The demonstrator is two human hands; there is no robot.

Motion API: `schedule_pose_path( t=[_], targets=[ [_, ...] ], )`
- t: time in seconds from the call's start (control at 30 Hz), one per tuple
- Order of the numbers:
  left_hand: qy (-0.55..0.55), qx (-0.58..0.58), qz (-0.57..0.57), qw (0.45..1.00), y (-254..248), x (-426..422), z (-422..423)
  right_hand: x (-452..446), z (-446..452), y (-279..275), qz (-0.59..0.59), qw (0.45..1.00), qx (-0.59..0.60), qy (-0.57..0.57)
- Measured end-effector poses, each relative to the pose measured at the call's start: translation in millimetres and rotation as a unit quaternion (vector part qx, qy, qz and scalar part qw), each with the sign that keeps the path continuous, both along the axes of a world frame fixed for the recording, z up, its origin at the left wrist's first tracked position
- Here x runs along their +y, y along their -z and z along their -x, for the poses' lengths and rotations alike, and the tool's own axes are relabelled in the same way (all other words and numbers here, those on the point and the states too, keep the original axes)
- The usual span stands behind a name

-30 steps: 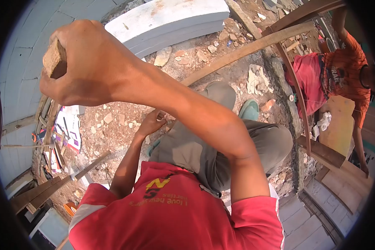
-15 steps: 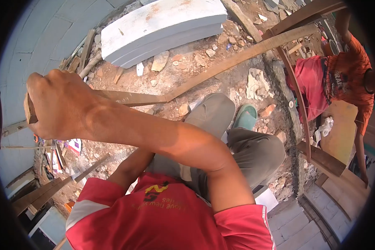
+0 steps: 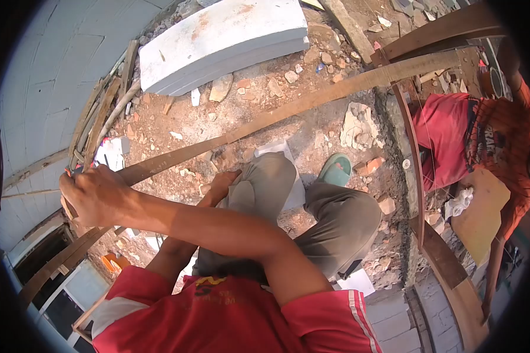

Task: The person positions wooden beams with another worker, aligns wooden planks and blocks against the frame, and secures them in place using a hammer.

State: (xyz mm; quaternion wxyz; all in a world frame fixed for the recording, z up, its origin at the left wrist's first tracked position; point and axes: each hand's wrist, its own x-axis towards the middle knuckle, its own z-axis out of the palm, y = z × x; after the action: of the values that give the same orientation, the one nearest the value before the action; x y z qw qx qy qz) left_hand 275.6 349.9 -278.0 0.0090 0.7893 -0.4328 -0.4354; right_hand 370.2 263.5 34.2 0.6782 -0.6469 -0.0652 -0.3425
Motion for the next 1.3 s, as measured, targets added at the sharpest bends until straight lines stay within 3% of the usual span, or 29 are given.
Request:
schedule_pose_path(
  t=[0.17,0.27,0.47,0.6,0.73,0.77,0.8,0.83,0.9,0.93,0.97,1.03,1.07,1.13,1.23,1.3],
  targets=[
    [-0.058,-0.016,-0.104,0.993,-19,-2,-9,-17,-8,-1,-0.008,1.0,0.017,0.006],
    [-0.11,0.006,-0.245,0.963,-50,-10,-13,-21,-9,0,0.005,1.0,0.015,-0.022],
    [-0.27,-0.013,-0.224,0.936,-75,14,7,-19,-9,7,0.057,0.996,0.028,-0.056],
    [-0.421,-0.026,-0.174,0.89,-95,54,45,-31,-6,1,0.07,0.995,0.034,-0.069],
    [-0.581,-0.03,-0.093,0.808,-115,86,91,-31,-5,-3,0.06,0.995,0.033,-0.07],
    [-0.599,-0.055,-0.023,0.798,-126,81,93,-31,-4,-2,0.063,0.995,0.041,-0.061],
    [-0.68,-0.016,-0.046,0.732,-139,75,99,-28,-4,-2,0.062,0.996,0.037,-0.058],
    [-0.686,-0.01,-0.047,0.726,-158,67,102,-28,-3,-3,0.066,0.995,0.041,-0.067],
    [-0.791,0.104,0.076,0.598,-187,55,110,-26,-4,-6,0.078,0.994,0.033,-0.073],
    [-0.825,0.093,0.106,0.547,-204,39,110,-24,-3,-5,0.079,0.993,0.034,-0.086],
    [-0.832,0.093,0.105,0.538,-216,31,112,-22,-2,-4,0.088,0.991,0.045,-0.089],
    [-0.878,0.089,0.161,0.441,-233,18,119,-22,0,-6,0.098,0.988,0.06,-0.1],
    [-0.887,0.086,0.193,0.411,-241,12,123,-23,1,-10,0.097,0.98,0.089,-0.151],
    [-0.896,0.083,0.207,0.383,-265,3,127,-28,-2,-13,0.096,0.948,0.133,-0.272],
    [-0.91,0.063,0.223,0.343,-297,-2,138,-49,-11,-22,0.102,0.904,0.209,-0.358],
    [-0.907,0.051,0.223,0.355,-320,-9,142,-59,-19,-25,0.151,0.862,0.268,-0.403]
  ],
)
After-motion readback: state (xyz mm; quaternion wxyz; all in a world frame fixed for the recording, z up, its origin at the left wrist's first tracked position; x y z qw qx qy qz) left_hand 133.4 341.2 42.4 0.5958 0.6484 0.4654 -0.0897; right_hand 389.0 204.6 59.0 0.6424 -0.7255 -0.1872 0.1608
